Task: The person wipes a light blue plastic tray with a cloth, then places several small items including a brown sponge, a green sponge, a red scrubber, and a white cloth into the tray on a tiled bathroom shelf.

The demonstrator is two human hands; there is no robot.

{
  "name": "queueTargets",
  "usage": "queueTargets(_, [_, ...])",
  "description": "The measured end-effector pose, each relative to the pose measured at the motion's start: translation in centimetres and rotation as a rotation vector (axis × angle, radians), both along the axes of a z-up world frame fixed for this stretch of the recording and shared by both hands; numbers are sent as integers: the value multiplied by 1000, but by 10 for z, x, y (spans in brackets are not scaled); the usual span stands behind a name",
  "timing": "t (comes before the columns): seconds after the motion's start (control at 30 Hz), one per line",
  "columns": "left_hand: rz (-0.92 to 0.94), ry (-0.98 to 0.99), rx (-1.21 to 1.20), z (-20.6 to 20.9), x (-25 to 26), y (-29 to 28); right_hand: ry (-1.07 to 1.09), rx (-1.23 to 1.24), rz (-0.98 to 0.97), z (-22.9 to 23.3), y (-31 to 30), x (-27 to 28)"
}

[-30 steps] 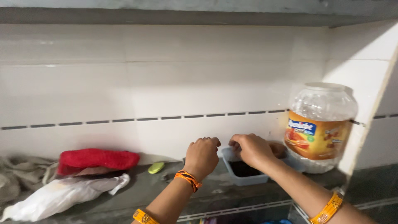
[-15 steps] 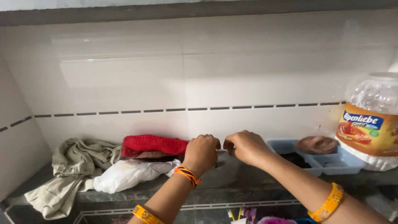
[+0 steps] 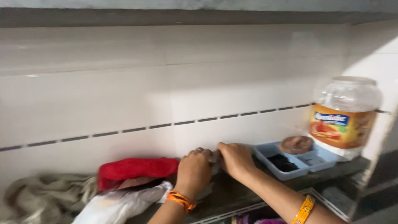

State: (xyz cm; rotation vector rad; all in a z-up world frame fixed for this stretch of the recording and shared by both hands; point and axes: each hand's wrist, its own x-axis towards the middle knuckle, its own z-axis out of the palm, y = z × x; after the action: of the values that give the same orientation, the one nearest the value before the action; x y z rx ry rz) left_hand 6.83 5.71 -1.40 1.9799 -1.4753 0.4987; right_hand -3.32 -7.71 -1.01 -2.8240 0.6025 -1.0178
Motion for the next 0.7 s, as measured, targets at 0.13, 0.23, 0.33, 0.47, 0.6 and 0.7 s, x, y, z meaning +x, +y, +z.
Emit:
queueTargets(0.13, [-256, 255, -173, 13, -19, -12, -132, 440, 250, 3, -27, -23])
queueTargets(0.23, [-415, 403, -222, 19, -45, -27, -148, 789, 322, 8, -51, -60])
queueTargets(0.33, [-511, 487, -234, 26, -68, -47, -126, 937, 209, 18, -72, -99])
queueTargets(0.47, [-628, 593, -246, 22, -103, -81, -113, 934, 6, 28, -89, -147])
queueTargets(0.6, [-660, 646, -242, 18, -133, -113, -176, 894, 71, 33, -104, -185])
queueTargets(0.7, [-668, 644, -266, 16, -155, -136, -153, 841, -63, 29, -122, -203])
